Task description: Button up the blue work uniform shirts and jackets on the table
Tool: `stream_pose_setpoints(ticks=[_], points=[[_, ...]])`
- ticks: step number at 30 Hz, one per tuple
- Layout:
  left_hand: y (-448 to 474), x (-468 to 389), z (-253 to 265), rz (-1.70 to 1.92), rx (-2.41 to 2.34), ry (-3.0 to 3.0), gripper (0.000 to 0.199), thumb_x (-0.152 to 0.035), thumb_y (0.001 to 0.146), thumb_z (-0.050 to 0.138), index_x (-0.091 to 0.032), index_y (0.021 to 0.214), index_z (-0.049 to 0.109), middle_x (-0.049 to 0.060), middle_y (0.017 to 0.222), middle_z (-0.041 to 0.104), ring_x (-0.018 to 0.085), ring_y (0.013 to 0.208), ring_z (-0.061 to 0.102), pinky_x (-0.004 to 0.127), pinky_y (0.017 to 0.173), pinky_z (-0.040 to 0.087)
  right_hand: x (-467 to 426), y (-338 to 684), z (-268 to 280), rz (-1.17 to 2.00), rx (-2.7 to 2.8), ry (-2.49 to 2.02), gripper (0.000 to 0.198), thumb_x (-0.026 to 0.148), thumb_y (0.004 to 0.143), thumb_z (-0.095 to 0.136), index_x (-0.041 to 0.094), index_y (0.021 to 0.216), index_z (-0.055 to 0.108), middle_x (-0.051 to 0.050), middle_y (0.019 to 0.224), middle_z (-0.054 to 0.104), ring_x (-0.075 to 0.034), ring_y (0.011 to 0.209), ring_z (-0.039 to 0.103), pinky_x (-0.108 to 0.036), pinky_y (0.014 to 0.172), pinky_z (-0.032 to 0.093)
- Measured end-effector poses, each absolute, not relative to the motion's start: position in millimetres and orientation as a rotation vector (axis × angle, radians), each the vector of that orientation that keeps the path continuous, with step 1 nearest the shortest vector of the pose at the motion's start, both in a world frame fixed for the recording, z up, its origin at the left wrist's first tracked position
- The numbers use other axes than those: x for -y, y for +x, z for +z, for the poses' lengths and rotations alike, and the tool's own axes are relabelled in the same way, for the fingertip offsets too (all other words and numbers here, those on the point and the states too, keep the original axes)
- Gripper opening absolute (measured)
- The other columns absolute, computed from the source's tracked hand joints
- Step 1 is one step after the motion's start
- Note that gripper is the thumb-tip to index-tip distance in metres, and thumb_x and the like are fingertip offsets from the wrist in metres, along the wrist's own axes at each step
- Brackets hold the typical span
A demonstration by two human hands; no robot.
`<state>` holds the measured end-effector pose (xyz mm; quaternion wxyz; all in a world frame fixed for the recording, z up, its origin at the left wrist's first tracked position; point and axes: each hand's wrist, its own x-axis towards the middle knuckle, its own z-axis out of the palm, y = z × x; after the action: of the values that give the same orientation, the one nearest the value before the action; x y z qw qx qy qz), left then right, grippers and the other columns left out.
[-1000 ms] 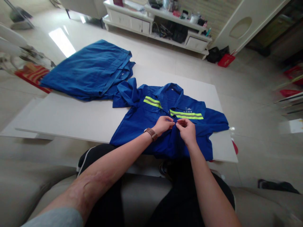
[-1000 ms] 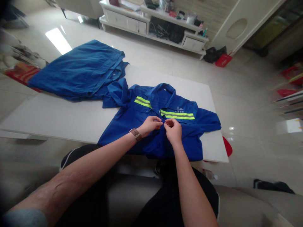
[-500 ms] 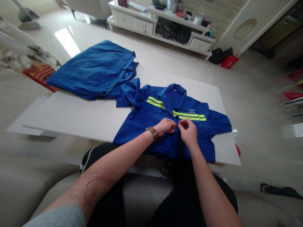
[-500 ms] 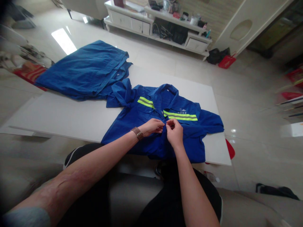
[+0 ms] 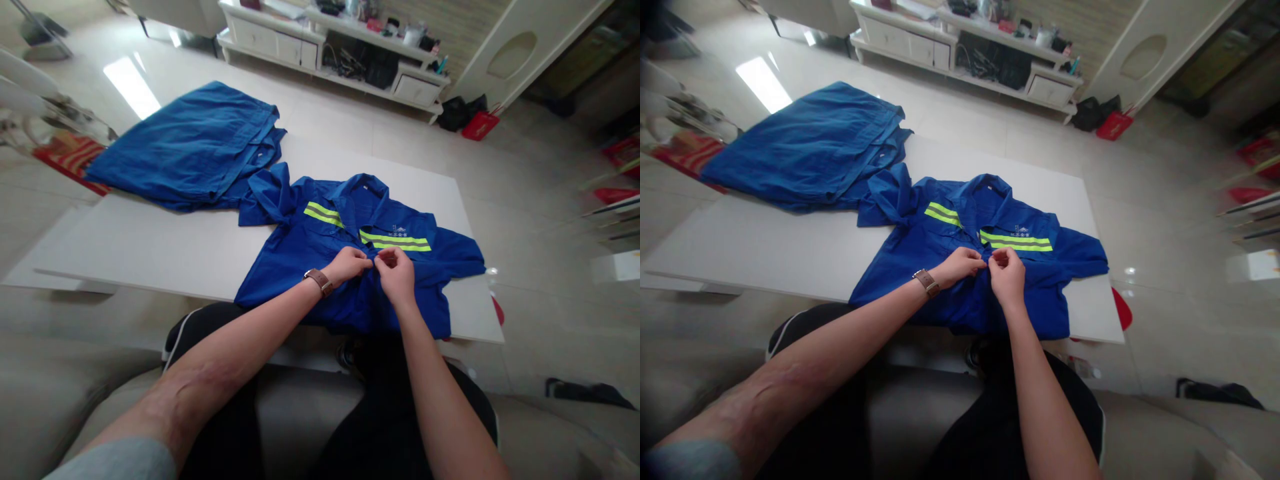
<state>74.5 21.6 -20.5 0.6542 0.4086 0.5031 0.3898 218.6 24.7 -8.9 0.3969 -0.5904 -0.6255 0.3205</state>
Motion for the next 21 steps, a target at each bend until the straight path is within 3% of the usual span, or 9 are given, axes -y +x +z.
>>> stream_pose_setpoints(ticks=[7,10,14,18,21], points=[[70,-22,-22,0.801,-1.160,1.181,0.013,-0.017,0.073,0.064,-0.016,0.061,0.058,-0.004,0.051,0.054,0.009,0.049,0.049,0.020,0.051,0.036,-27,220,-8,0.696,1.705,-1.585,0.012,0.026,0.073,0.057,0.020,0.083,0.062,-0.006,0.085,0.070,-0.020,0.074,0.062,-0.033,0.074,0.049],[64,-16,-17,0.561,-1.140,1.305,0.014,-0.014,0.070,0.065,-0.016,0.057,0.060,0.000,0.051,0.060,0.013,0.051,0.059,0.021,0.051,0.042,-28,223,-14,0.612,1.749,-1.603,0.013,0.029,0.078,0.056,0.021,0.084,0.063,-0.007,0.088,0.071,-0.022,0.082,0.065,-0.035,0.081,0.050],[60,-6,-13,0.223,-1.102,1.372,0.018,-0.011,0.068,0.069,-0.017,0.051,0.063,0.003,0.053,0.066,0.015,0.052,0.062,0.022,0.052,0.046,-26,230,-35,0.626,1.916,-1.729,0.015,0.034,0.078,0.064,0.022,0.086,0.066,-0.006,0.083,0.071,-0.022,0.076,0.065,-0.034,0.076,0.050],[54,-9,-16,0.136,-1.187,1.469,0.017,-0.012,0.064,0.074,-0.017,0.050,0.066,0.003,0.049,0.062,0.017,0.048,0.059,0.027,0.054,0.048,-23,236,-53,0.596,2.074,-1.781,0.009,0.025,0.071,0.068,0.024,0.079,0.071,-0.004,0.072,0.070,-0.021,0.068,0.063,-0.031,0.070,0.049],[44,-18,-19,0.248,-1.366,1.502,0.014,-0.015,0.065,0.077,-0.018,0.055,0.067,0.001,0.045,0.057,0.018,0.049,0.058,0.029,0.060,0.049,-23,236,-53,0.548,2.098,-1.786,0.022,0.016,0.067,0.064,0.026,0.084,0.074,-0.005,0.078,0.072,-0.022,0.071,0.065,-0.032,0.072,0.049]])
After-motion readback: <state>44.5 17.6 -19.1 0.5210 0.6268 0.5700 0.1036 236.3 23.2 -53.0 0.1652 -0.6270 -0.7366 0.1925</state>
